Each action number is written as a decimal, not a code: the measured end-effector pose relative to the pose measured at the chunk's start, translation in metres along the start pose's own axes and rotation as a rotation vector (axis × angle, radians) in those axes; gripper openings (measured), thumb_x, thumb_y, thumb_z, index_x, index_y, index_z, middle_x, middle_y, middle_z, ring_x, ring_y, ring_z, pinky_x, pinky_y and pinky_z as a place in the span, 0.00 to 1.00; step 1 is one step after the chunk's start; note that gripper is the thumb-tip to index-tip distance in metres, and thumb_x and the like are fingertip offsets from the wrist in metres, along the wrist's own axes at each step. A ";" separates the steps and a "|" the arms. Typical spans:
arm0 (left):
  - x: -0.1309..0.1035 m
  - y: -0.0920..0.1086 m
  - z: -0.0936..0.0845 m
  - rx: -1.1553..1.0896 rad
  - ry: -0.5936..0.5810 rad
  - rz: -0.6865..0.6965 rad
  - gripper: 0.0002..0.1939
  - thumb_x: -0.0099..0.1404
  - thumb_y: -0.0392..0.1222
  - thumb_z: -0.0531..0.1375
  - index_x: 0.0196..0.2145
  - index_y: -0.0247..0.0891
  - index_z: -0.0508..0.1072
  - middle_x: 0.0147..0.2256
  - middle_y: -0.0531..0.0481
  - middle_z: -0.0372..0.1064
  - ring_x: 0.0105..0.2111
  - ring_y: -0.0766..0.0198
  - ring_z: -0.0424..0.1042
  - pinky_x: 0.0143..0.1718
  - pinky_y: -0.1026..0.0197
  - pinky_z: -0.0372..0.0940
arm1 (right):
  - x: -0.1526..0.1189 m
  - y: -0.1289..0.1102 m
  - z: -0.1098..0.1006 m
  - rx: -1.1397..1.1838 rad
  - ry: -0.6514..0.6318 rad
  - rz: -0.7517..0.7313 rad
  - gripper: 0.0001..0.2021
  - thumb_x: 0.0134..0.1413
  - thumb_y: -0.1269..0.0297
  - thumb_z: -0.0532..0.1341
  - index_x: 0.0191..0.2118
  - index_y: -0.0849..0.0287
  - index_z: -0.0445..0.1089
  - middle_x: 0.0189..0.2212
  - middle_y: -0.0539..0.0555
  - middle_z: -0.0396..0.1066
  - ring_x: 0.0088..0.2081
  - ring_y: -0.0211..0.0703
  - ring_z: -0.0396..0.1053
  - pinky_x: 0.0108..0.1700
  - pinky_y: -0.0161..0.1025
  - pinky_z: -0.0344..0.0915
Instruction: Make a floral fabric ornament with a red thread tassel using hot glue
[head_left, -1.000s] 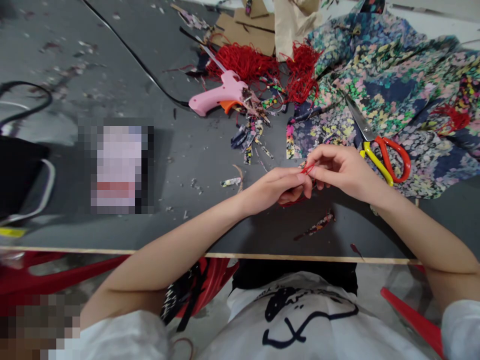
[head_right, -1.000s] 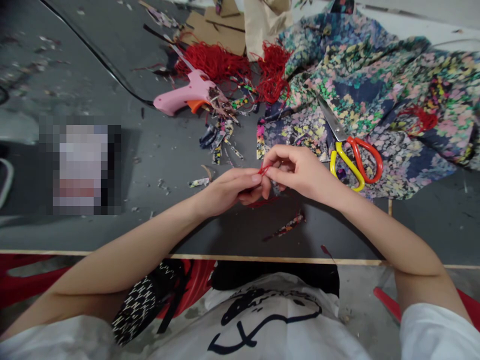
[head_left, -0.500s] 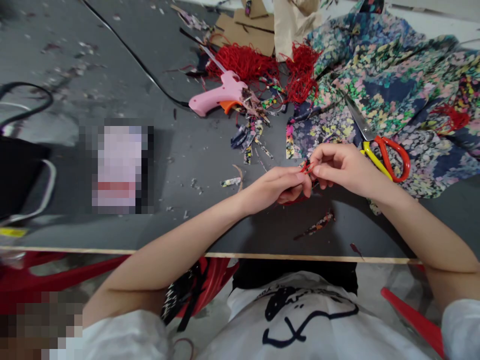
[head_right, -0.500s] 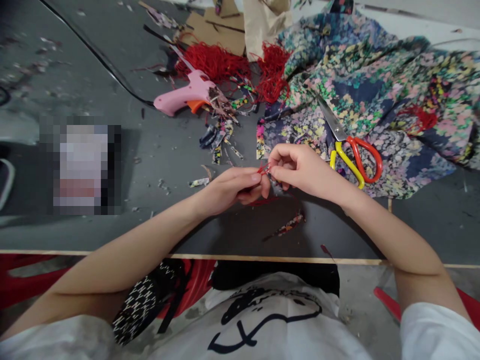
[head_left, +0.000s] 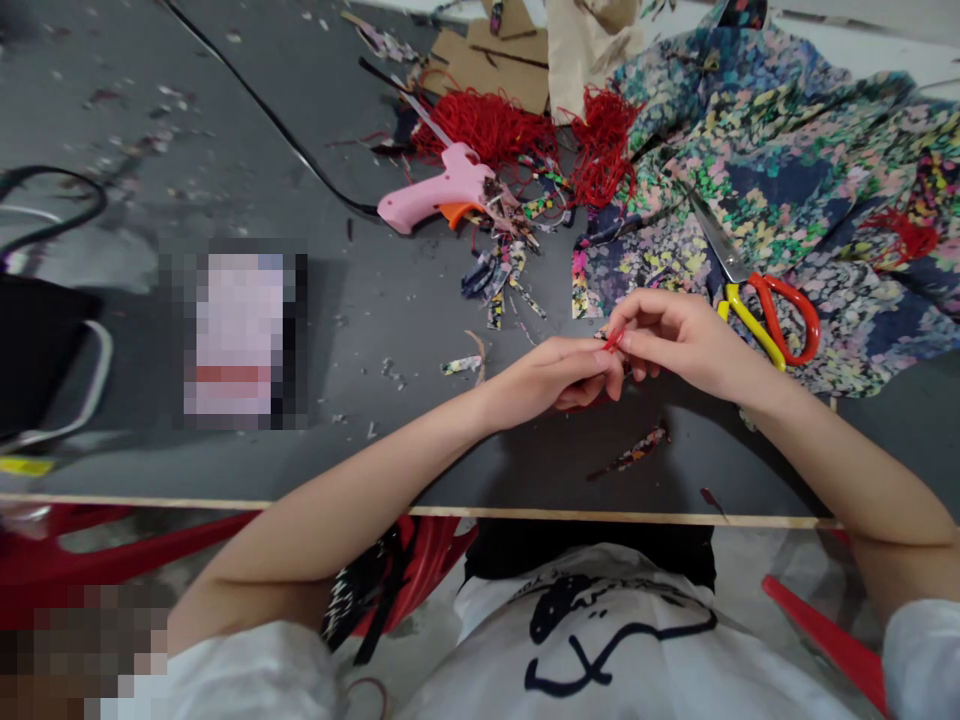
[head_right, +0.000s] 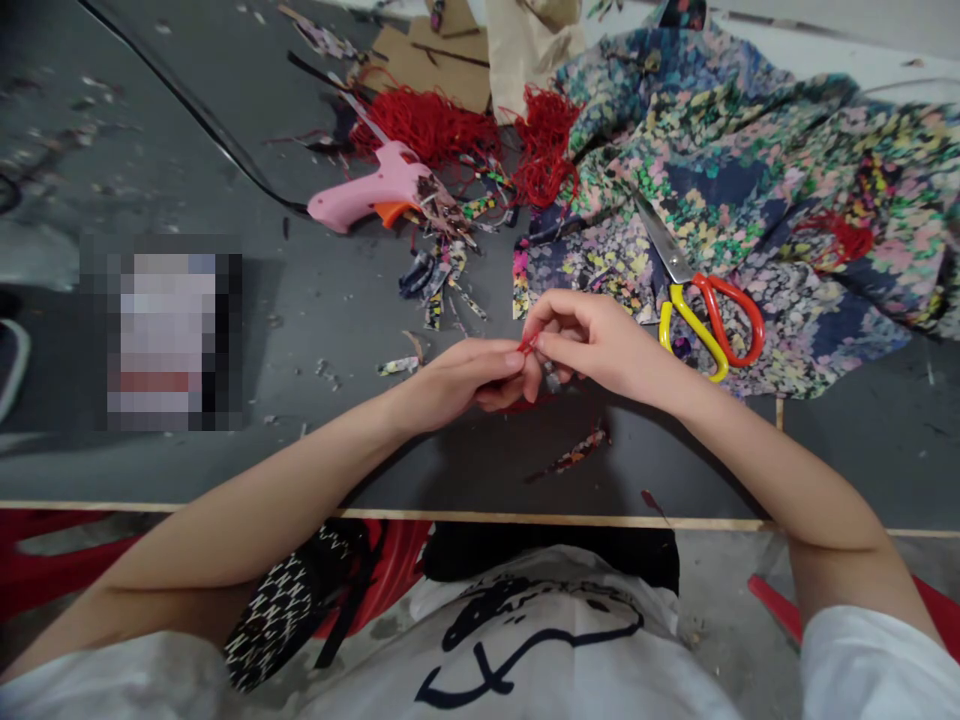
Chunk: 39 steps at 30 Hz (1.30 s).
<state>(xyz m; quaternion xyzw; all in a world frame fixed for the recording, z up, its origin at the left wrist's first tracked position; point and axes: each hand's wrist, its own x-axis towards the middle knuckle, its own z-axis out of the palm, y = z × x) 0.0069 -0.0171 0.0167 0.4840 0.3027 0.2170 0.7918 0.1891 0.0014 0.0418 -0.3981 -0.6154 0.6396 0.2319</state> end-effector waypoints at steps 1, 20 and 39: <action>0.000 0.000 0.000 -0.001 0.003 0.000 0.16 0.66 0.44 0.51 0.26 0.31 0.68 0.16 0.59 0.51 0.16 0.75 0.48 0.17 0.69 0.44 | 0.000 0.000 0.000 0.000 0.009 0.001 0.02 0.52 0.72 0.56 0.32 0.60 0.65 0.20 0.45 0.67 0.20 0.31 0.64 0.22 0.29 0.58; 0.000 -0.001 0.000 -0.014 0.018 -0.024 0.16 0.66 0.45 0.51 0.26 0.32 0.68 0.16 0.59 0.51 0.16 0.75 0.47 0.18 0.69 0.44 | -0.002 -0.004 -0.003 -0.139 0.011 -0.014 0.05 0.49 0.65 0.60 0.30 0.61 0.66 0.19 0.46 0.64 0.21 0.32 0.62 0.25 0.32 0.58; 0.005 -0.008 -0.007 0.056 -0.065 0.011 0.18 0.66 0.51 0.52 0.29 0.32 0.67 0.16 0.59 0.52 0.16 0.75 0.49 0.17 0.69 0.48 | 0.002 0.006 0.005 0.098 -0.002 0.107 0.04 0.43 0.69 0.59 0.28 0.59 0.61 0.17 0.45 0.65 0.19 0.31 0.62 0.21 0.29 0.59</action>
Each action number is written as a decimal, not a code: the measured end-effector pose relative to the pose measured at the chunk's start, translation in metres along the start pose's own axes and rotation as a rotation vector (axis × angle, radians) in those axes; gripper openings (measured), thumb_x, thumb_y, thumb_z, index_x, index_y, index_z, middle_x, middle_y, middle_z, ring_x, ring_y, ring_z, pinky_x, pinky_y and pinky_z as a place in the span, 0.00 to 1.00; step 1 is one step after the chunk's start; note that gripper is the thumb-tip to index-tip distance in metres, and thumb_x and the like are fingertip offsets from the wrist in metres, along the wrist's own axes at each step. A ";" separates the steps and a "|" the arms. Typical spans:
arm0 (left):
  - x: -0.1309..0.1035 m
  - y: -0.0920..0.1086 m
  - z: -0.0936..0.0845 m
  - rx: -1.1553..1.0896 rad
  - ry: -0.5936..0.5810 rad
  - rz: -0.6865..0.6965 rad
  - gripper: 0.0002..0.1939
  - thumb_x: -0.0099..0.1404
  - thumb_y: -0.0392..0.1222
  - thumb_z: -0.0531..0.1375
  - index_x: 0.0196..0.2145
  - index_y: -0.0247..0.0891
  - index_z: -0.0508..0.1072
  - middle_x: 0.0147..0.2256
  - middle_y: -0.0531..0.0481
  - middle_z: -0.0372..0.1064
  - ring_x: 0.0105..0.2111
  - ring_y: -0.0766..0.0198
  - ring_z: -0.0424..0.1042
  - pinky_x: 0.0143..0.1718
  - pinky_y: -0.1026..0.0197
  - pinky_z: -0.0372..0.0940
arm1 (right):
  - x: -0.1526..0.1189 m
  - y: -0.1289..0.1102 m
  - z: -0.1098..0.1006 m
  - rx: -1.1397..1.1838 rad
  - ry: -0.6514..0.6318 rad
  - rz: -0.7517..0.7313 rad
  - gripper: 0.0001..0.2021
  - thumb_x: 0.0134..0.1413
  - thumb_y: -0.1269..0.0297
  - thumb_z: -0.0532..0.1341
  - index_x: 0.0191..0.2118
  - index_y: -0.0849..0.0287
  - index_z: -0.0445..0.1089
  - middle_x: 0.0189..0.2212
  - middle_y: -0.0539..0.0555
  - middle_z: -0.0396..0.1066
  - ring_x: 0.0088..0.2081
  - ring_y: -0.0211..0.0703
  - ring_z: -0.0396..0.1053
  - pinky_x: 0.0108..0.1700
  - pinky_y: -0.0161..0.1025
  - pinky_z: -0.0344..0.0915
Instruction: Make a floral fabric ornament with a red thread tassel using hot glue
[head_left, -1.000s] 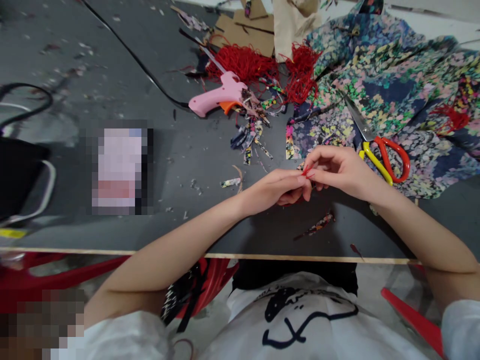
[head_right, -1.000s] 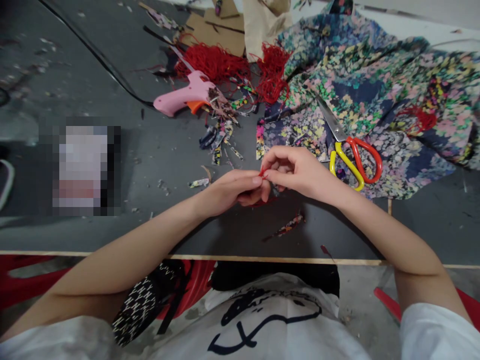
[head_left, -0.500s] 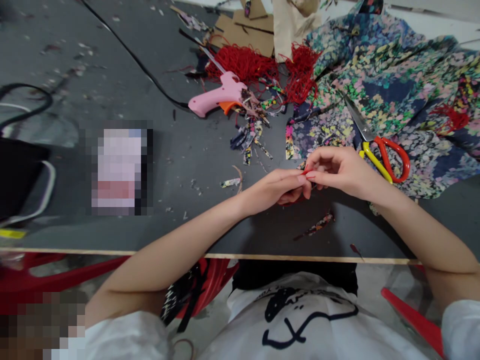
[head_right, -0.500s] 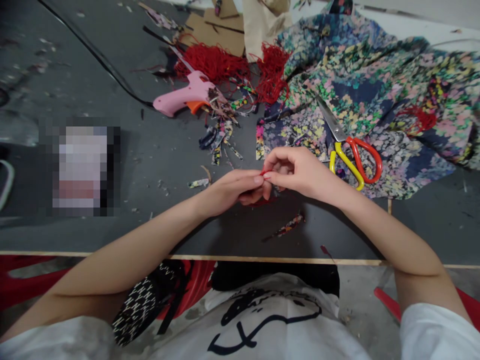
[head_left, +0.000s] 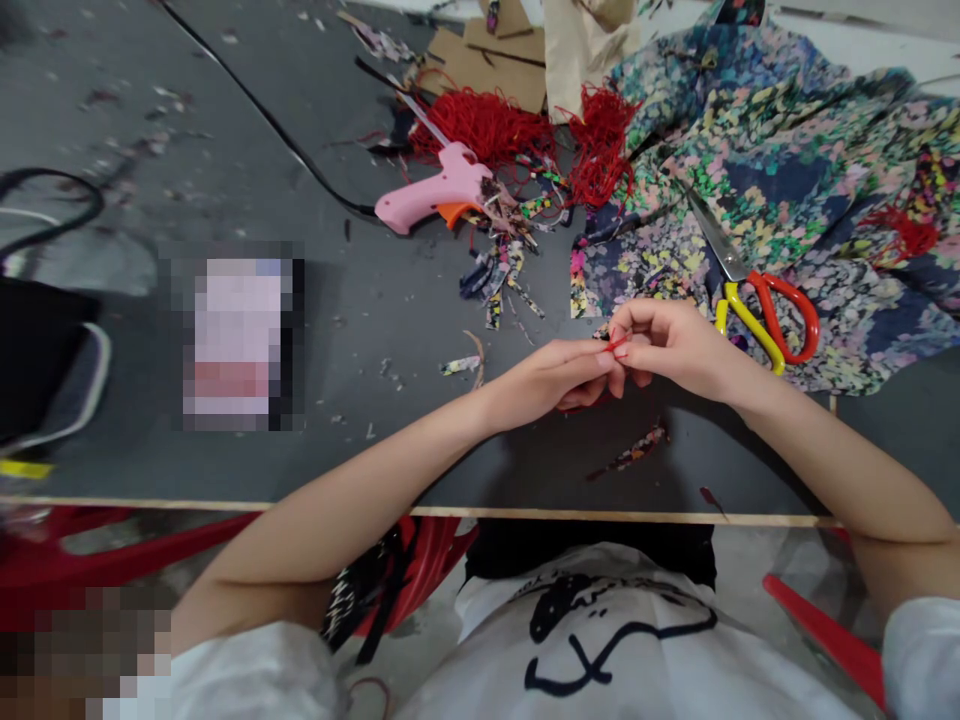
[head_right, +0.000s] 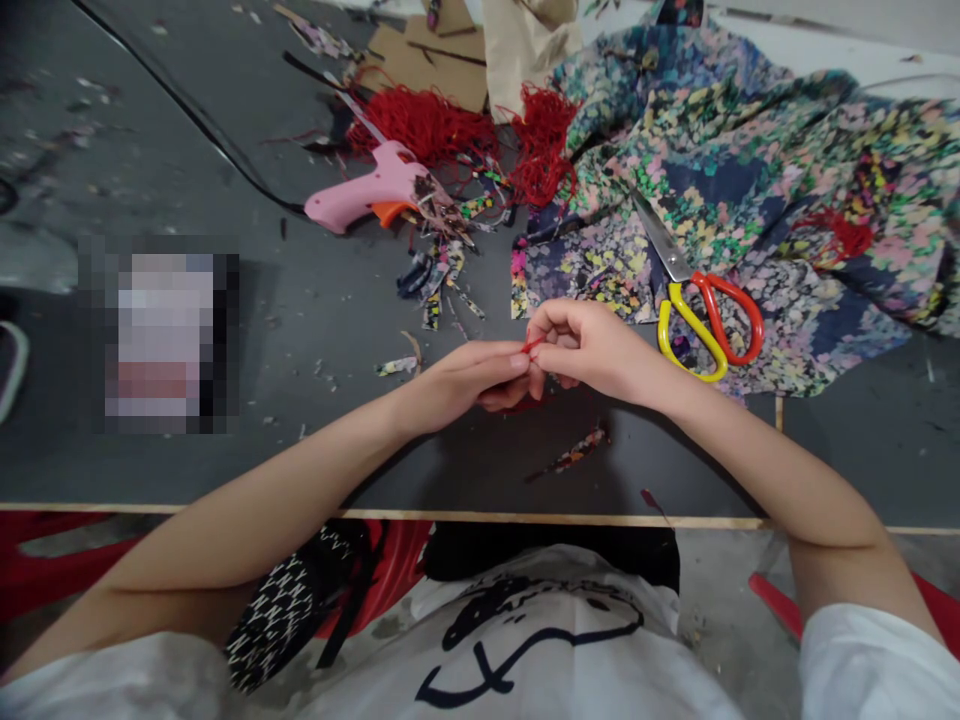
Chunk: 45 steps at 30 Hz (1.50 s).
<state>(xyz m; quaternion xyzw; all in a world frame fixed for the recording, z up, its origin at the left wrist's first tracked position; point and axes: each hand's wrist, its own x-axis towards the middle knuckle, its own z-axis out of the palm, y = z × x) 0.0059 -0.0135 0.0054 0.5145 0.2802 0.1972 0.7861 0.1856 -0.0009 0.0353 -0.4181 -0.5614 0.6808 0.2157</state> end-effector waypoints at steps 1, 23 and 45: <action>0.000 0.000 0.000 0.003 -0.002 0.004 0.18 0.66 0.51 0.52 0.29 0.32 0.67 0.16 0.59 0.52 0.16 0.75 0.49 0.17 0.69 0.48 | 0.000 0.000 0.000 0.017 -0.005 -0.003 0.04 0.44 0.69 0.59 0.27 0.59 0.61 0.17 0.45 0.66 0.19 0.30 0.62 0.21 0.29 0.59; -0.006 0.012 0.009 -0.003 0.099 -0.043 0.15 0.66 0.46 0.51 0.29 0.32 0.68 0.17 0.58 0.51 0.17 0.74 0.48 0.19 0.68 0.43 | 0.001 0.000 -0.010 0.211 0.042 -0.039 0.03 0.46 0.72 0.60 0.26 0.60 0.64 0.16 0.43 0.64 0.17 0.29 0.62 0.21 0.29 0.57; -0.003 0.005 0.003 0.224 0.054 0.004 0.20 0.67 0.53 0.50 0.30 0.33 0.69 0.17 0.59 0.51 0.18 0.74 0.50 0.21 0.67 0.49 | -0.008 -0.015 -0.007 -0.451 0.182 -0.297 0.03 0.52 0.70 0.58 0.30 0.59 0.69 0.30 0.50 0.68 0.25 0.31 0.60 0.27 0.33 0.56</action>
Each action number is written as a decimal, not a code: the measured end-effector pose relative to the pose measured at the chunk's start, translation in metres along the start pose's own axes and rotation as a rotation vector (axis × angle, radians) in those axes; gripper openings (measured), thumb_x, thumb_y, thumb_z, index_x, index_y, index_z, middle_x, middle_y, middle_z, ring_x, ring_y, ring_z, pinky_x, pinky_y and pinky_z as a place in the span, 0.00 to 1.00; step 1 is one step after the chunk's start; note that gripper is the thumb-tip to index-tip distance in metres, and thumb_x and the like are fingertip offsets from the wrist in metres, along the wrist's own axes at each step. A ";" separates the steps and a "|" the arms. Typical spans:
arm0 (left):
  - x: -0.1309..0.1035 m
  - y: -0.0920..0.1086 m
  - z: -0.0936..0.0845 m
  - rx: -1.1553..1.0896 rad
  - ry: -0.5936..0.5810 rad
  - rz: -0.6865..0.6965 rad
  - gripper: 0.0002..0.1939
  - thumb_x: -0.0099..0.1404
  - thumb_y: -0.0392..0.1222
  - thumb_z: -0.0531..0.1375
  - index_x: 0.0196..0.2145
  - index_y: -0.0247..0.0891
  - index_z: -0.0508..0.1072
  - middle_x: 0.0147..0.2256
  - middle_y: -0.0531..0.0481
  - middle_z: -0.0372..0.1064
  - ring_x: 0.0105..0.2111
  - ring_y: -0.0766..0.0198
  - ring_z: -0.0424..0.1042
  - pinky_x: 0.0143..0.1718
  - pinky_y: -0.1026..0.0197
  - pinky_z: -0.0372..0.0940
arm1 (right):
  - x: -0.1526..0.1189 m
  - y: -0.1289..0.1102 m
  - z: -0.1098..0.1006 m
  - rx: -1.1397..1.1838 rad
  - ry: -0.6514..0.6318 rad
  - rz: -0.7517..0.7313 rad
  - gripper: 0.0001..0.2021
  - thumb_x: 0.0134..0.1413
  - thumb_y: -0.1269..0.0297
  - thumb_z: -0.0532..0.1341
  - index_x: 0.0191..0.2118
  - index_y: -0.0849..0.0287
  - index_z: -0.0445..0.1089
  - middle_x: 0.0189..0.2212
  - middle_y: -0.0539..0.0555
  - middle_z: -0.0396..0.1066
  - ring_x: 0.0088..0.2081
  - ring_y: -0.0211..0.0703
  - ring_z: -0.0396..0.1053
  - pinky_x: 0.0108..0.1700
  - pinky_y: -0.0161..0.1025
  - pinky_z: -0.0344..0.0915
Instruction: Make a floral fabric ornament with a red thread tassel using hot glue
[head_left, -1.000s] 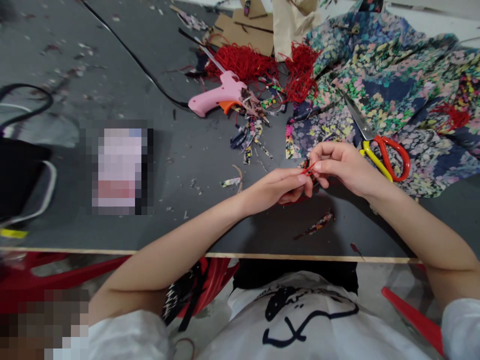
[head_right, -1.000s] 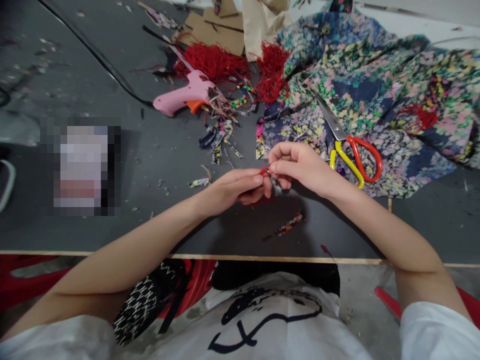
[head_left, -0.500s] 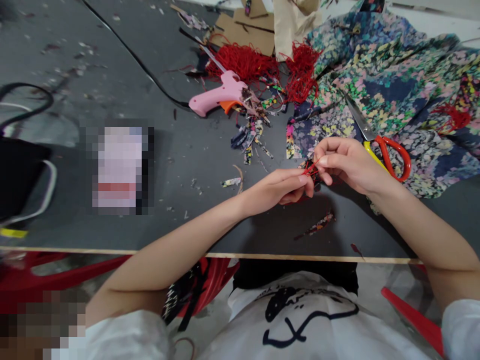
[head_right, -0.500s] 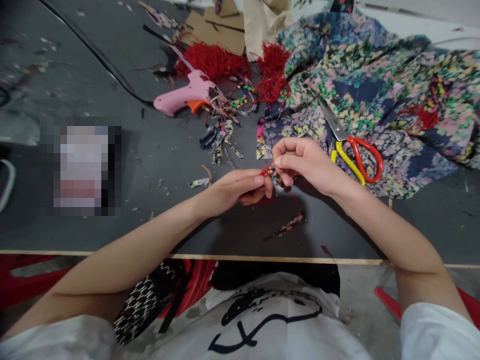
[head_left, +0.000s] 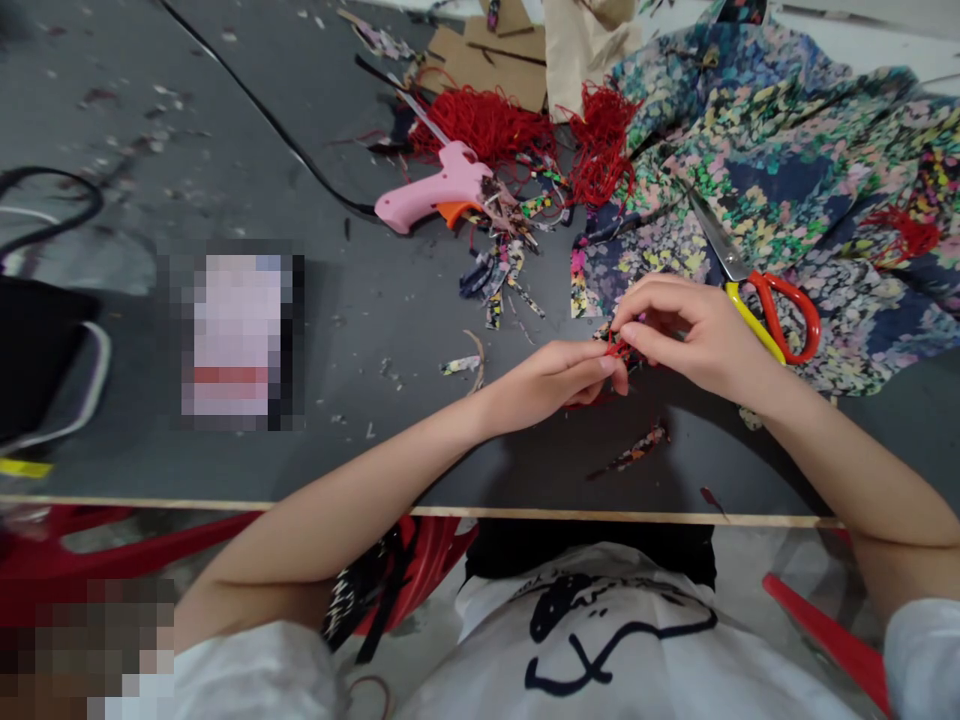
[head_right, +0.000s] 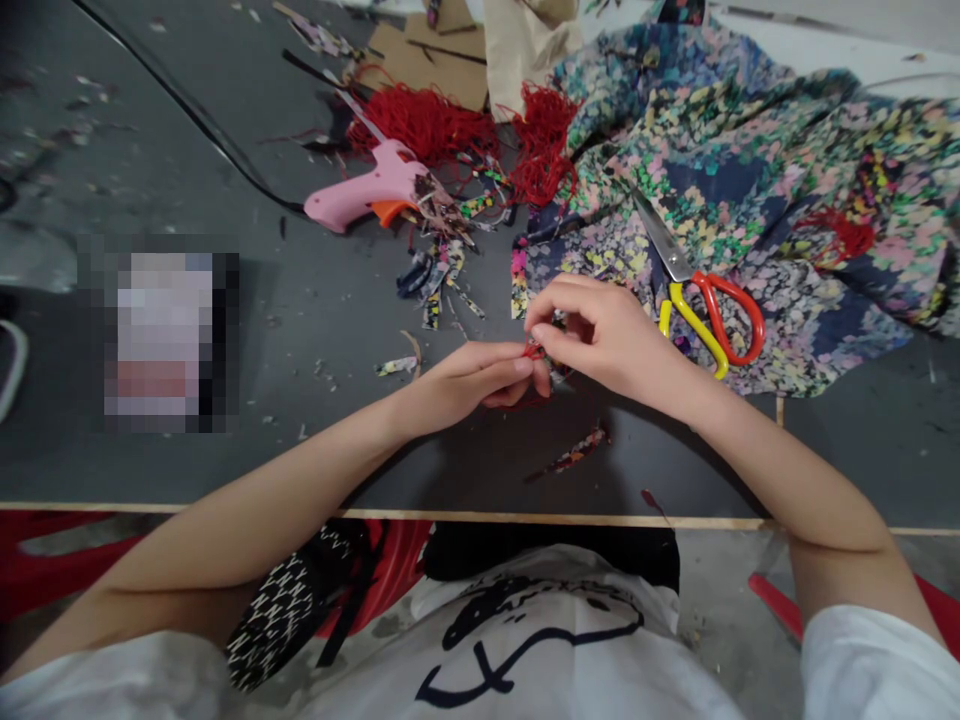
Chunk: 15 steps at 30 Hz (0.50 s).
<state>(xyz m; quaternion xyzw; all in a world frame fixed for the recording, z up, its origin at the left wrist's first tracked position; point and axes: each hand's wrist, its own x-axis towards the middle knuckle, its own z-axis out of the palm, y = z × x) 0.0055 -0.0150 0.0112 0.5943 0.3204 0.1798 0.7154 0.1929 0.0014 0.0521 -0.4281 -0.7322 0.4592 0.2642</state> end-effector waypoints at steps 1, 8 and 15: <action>0.000 0.000 0.000 0.003 0.000 0.000 0.19 0.67 0.52 0.50 0.30 0.33 0.69 0.17 0.59 0.51 0.18 0.74 0.50 0.21 0.67 0.49 | 0.000 0.000 0.000 -0.027 -0.027 -0.013 0.04 0.52 0.70 0.58 0.30 0.59 0.70 0.30 0.50 0.69 0.25 0.32 0.61 0.27 0.33 0.56; 0.001 -0.002 0.000 -0.035 -0.005 0.012 0.18 0.67 0.48 0.49 0.30 0.32 0.69 0.17 0.59 0.51 0.17 0.74 0.50 0.20 0.68 0.48 | 0.001 0.001 -0.002 -0.073 -0.138 0.000 0.06 0.52 0.70 0.58 0.30 0.62 0.72 0.24 0.49 0.71 0.24 0.31 0.62 0.27 0.31 0.55; 0.001 -0.002 0.000 -0.017 -0.002 -0.002 0.18 0.67 0.49 0.50 0.31 0.32 0.69 0.17 0.60 0.51 0.17 0.74 0.50 0.21 0.67 0.48 | 0.000 0.003 -0.002 -0.134 -0.138 -0.071 0.05 0.52 0.70 0.58 0.29 0.62 0.72 0.24 0.48 0.70 0.23 0.30 0.62 0.28 0.30 0.56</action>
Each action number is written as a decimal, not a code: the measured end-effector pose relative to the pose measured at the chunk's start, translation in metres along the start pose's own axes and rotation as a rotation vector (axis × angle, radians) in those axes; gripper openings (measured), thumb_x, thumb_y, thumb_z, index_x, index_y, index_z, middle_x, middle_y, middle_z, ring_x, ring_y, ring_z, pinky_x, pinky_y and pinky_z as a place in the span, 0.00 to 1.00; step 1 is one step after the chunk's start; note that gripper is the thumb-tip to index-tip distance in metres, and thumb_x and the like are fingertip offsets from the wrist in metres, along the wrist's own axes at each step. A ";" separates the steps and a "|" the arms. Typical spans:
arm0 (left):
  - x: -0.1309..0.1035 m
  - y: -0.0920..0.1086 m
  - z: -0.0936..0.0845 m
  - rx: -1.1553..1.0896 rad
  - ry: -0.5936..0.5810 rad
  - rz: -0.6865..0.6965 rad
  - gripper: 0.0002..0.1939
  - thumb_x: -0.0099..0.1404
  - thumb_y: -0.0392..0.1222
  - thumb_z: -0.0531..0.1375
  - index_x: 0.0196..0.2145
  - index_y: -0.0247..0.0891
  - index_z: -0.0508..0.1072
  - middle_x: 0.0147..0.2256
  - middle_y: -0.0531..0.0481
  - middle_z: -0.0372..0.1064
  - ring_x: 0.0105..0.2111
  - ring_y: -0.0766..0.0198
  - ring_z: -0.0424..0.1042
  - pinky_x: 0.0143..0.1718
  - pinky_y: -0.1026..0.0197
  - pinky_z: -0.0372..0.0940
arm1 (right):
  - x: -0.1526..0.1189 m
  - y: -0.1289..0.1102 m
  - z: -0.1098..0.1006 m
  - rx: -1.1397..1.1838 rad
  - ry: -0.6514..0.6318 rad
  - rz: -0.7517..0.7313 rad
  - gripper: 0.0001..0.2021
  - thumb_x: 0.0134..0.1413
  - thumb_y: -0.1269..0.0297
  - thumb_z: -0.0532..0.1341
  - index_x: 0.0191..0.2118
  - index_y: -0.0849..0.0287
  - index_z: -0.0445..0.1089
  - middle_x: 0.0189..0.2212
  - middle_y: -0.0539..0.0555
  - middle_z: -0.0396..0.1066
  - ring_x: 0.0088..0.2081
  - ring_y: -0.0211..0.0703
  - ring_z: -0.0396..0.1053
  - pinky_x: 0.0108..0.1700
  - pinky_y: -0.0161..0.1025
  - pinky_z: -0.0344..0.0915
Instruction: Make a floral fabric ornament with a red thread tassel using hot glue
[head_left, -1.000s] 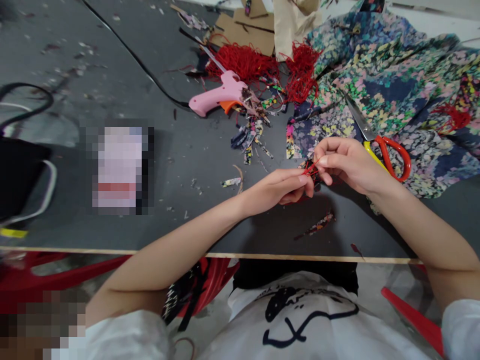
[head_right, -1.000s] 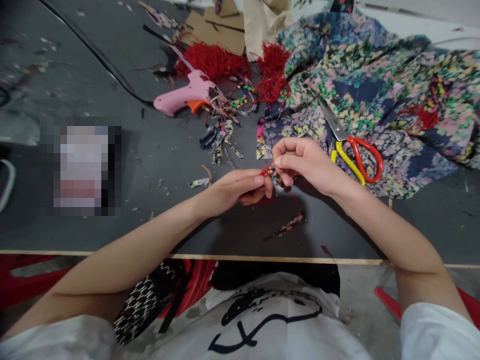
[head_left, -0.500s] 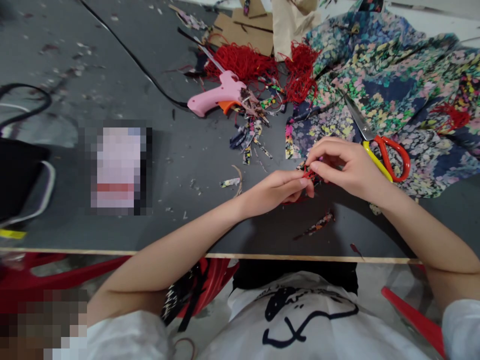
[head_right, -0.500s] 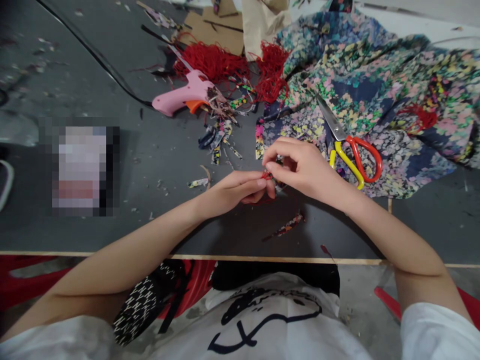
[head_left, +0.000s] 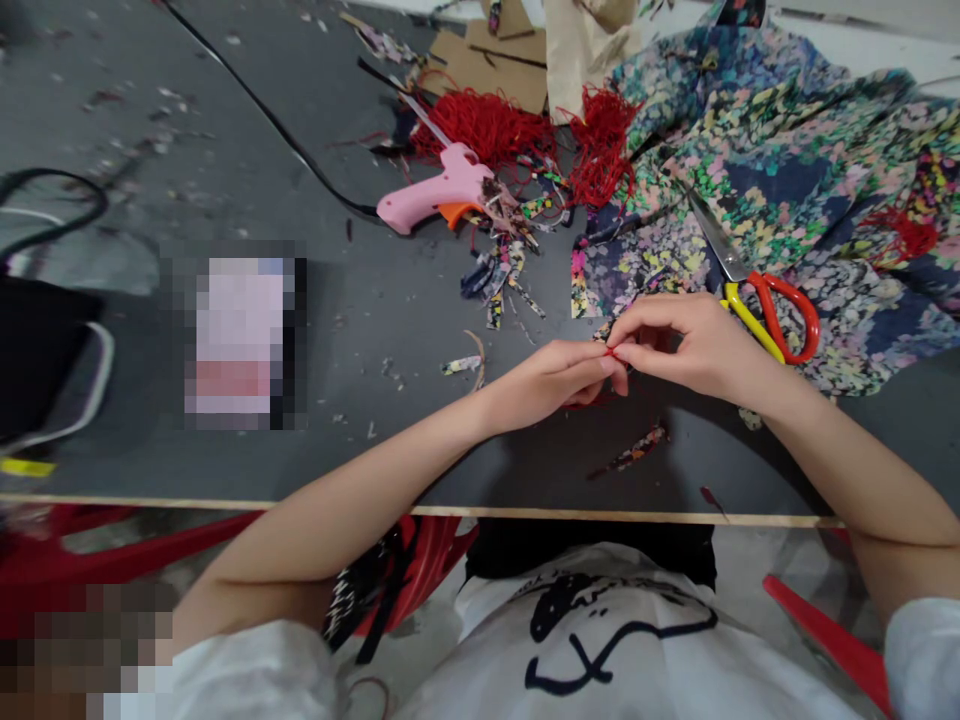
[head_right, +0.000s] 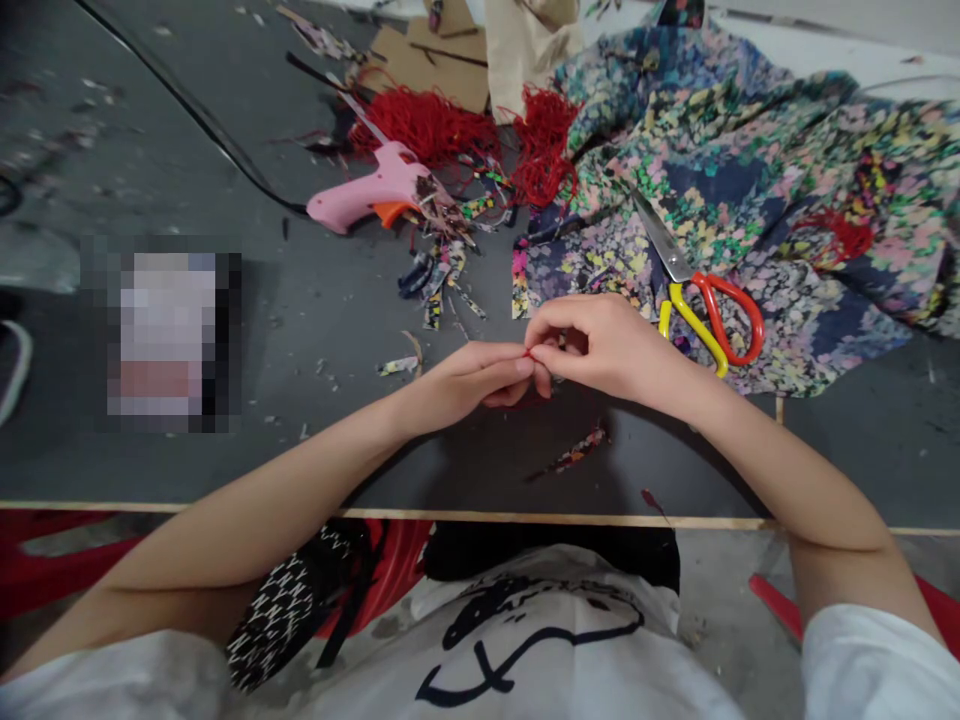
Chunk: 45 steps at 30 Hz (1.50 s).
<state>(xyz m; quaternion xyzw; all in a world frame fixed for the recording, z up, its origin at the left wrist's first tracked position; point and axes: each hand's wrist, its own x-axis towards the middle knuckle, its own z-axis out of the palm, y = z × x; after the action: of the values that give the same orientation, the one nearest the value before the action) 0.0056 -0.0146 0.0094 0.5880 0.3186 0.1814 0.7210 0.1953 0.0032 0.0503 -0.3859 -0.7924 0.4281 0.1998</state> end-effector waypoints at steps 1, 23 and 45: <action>0.000 0.000 0.000 -0.001 0.000 0.001 0.18 0.67 0.49 0.50 0.31 0.32 0.69 0.17 0.60 0.51 0.17 0.74 0.51 0.21 0.67 0.48 | 0.000 0.000 0.000 -0.007 0.001 -0.006 0.06 0.52 0.70 0.58 0.29 0.61 0.71 0.24 0.48 0.70 0.24 0.30 0.62 0.28 0.30 0.56; -0.002 0.000 0.000 0.008 -0.023 -0.001 0.18 0.67 0.49 0.50 0.31 0.32 0.69 0.18 0.59 0.51 0.18 0.74 0.51 0.21 0.68 0.49 | -0.001 -0.001 -0.004 0.046 -0.095 0.173 0.07 0.49 0.66 0.57 0.26 0.62 0.69 0.18 0.47 0.64 0.21 0.31 0.58 0.25 0.31 0.52; -0.001 0.001 0.000 0.023 -0.027 0.001 0.19 0.67 0.51 0.50 0.30 0.32 0.69 0.18 0.59 0.51 0.18 0.74 0.51 0.21 0.68 0.50 | -0.001 -0.003 -0.004 -0.156 -0.122 0.061 0.06 0.50 0.67 0.56 0.28 0.59 0.70 0.21 0.47 0.67 0.23 0.32 0.60 0.28 0.32 0.51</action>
<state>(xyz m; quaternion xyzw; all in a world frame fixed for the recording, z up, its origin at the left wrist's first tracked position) 0.0049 -0.0155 0.0104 0.5989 0.3107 0.1698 0.7183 0.1976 0.0032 0.0552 -0.3974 -0.8219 0.3938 0.1073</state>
